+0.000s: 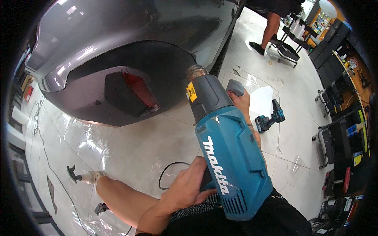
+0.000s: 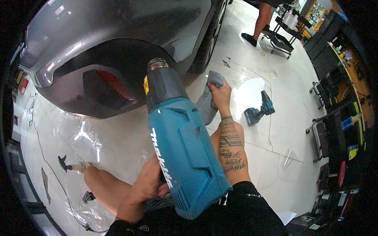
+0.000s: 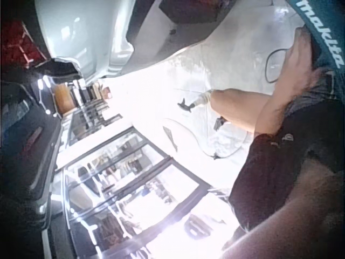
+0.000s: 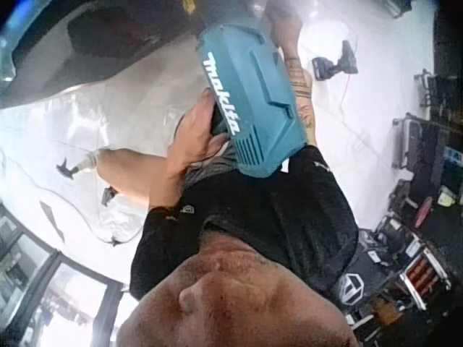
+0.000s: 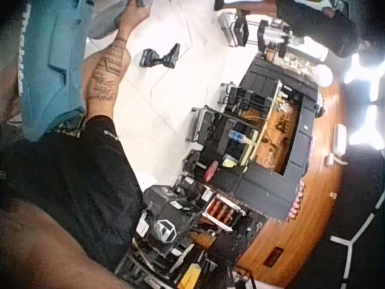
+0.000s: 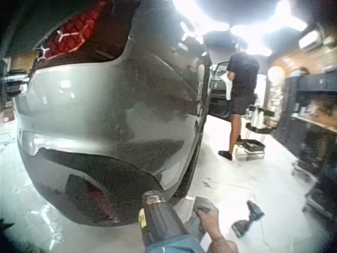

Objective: The person applies a protective film to the rear bumper of a car. They use a heat gun to warm the film and a microfiber cloth to smooth it out, ensuring it adheres properly to the curved surface.

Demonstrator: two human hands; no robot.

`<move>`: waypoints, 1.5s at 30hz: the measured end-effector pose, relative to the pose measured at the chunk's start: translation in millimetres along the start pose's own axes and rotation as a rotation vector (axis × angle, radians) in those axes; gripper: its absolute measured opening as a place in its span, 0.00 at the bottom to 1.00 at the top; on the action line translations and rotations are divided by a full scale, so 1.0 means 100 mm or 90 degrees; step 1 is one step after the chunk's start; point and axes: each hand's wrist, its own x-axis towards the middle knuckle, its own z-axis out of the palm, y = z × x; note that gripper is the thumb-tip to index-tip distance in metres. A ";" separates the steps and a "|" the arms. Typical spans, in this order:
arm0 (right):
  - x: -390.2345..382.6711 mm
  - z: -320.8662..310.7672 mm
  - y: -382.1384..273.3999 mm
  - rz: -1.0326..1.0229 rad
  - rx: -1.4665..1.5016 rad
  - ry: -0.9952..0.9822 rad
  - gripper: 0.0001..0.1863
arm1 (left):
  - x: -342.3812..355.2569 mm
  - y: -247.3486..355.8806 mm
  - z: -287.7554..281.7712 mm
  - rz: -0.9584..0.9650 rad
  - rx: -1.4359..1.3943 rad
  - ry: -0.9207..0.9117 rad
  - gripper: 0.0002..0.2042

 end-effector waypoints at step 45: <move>-0.23 0.22 -1.22 -0.130 0.095 -0.091 0.12 | -0.85 -2.30 0.20 -0.386 0.185 -0.257 0.34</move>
